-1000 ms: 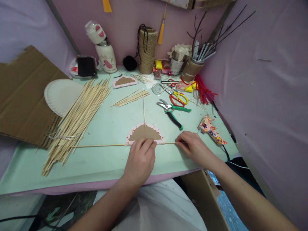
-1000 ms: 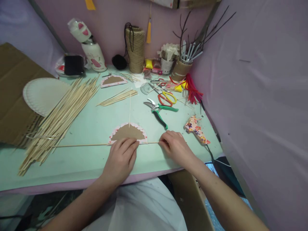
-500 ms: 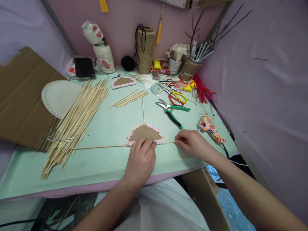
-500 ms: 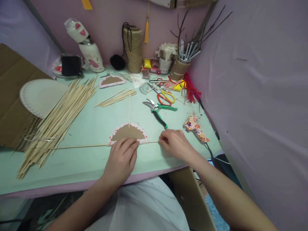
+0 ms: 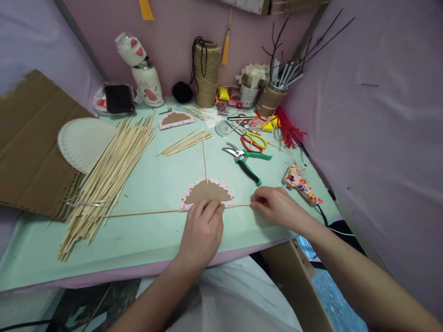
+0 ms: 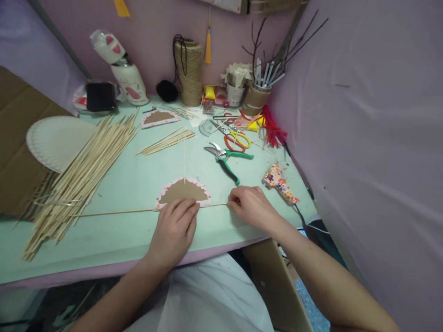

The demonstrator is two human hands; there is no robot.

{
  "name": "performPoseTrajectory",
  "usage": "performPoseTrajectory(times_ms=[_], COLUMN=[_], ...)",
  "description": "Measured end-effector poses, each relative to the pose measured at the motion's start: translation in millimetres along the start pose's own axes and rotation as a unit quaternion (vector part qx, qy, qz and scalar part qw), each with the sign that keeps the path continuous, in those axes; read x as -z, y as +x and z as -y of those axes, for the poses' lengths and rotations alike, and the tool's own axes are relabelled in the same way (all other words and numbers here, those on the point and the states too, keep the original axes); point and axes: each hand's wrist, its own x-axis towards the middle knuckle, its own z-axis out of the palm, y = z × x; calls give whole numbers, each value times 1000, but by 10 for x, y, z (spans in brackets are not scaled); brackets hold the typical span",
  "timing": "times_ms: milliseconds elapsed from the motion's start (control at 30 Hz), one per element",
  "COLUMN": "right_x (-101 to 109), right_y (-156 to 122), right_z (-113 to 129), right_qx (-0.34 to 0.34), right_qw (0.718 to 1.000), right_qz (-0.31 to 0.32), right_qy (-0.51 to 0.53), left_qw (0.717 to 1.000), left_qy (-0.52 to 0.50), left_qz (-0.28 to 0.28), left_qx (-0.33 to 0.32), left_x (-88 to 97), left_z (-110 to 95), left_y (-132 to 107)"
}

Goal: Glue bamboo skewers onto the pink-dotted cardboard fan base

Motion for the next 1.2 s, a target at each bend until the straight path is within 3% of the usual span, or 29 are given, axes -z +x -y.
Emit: performPoseTrajectory(times_ms=[1200], right_x=[5], right_y=[5], right_z=[12], right_qx=[-13], right_qw=[1000], right_qz=[4], right_qy=[-3], left_qw=[1000], left_qy=[-2], left_qz=[6], left_qx=[-2], left_x=[-17], left_z=[5], left_y=[-14])
